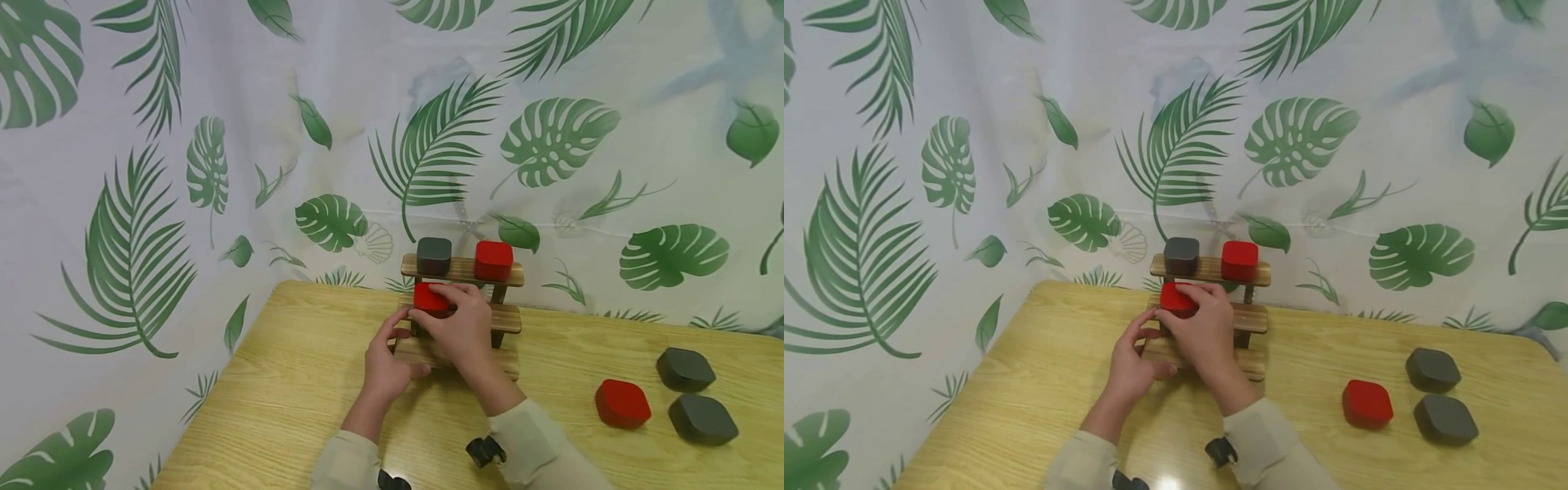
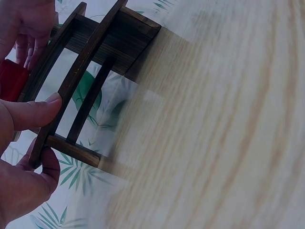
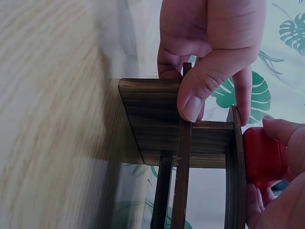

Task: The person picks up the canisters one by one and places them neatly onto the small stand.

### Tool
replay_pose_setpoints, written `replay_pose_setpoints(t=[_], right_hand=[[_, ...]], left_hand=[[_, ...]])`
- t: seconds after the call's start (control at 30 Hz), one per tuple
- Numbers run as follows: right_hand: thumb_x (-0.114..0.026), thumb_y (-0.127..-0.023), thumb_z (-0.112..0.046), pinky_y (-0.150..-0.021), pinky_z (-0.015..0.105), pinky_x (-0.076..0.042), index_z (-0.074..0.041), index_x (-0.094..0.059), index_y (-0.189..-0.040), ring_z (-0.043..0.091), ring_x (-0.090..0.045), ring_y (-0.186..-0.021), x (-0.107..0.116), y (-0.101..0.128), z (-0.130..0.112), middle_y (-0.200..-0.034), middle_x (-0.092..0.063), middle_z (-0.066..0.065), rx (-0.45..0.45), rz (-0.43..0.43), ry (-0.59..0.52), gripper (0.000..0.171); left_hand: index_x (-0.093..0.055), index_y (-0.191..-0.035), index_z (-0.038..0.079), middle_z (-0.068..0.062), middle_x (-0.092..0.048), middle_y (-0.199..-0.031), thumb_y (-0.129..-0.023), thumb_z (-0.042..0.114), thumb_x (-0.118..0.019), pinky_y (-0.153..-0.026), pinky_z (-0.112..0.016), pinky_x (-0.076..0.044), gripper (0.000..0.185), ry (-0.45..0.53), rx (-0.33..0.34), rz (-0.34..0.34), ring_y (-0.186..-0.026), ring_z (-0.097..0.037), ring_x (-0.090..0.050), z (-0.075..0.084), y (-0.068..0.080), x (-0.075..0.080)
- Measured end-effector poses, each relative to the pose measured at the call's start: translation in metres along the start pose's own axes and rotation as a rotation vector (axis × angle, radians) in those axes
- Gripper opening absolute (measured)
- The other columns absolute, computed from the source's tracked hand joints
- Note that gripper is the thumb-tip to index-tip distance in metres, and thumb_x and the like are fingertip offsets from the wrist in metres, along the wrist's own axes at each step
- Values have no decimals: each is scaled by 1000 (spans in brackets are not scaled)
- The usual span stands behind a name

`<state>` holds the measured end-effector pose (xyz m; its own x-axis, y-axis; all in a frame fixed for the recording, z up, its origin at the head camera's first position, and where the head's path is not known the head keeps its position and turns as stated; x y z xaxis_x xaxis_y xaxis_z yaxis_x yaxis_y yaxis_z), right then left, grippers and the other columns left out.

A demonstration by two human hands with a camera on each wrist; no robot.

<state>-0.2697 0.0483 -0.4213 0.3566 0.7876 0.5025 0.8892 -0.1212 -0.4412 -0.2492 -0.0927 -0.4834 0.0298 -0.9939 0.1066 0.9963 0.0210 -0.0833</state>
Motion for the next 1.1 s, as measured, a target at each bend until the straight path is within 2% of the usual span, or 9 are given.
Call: replay_pose_setpoints(t=[0.2, 0.57, 0.83, 1.1], right_hand=[[-92, -71, -34, -86, 47, -51, -13, -76, -118, 33, -53, -109, -2, 1, 0, -118, -59, 15, -5, 20, -12, 53], [-93, -70, -35, -87, 47, -50, -13, -76, -118, 32, -54, -109, -2, 1, 3, -117, -59, 14, 10, 44, -20, 56], [-96, -66, -32, -77, 43, -55, -13, -75, -119, 29, -56, -104, 7, 3, 5, -117, -60, 12, 41, 74, -39, 60], [-96, -66, -23, -72, 44, -57, -8, -75, -116, 31, -60, -89, 17, 8, 14, -109, -59, 15, 85, 76, -116, 57]], left_hand=[[-55, -140, 37, -5, -55, -130, -59, -18, -85, -77, -36, -51, 103, -14, -8, 3, -112, -24, -53, 0, 0, -1], [-55, -139, 40, -6, -55, -123, -61, -20, -83, -61, -34, -53, 103, 5, 32, 1, -106, -30, -51, 2, 1, -1], [-55, -141, 36, 5, -56, -129, -59, -19, -84, -77, -37, -51, 103, -18, -15, 6, -112, -20, -54, 2, 0, -1], [-56, -140, 38, -7, -56, -122, -59, -18, -85, -63, -35, -54, 102, -14, 4, 3, -107, -28, -53, 0, 0, -1]])
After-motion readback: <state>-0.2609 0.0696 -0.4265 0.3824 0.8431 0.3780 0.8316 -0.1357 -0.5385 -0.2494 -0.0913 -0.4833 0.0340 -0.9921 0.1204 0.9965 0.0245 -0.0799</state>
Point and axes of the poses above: each hand's wrist, its own y-axis away from the middle knuckle, its own x-axis out of the back of the hand, z = x × y, the point moved 1 cm from there along -y, towards the middle knuckle
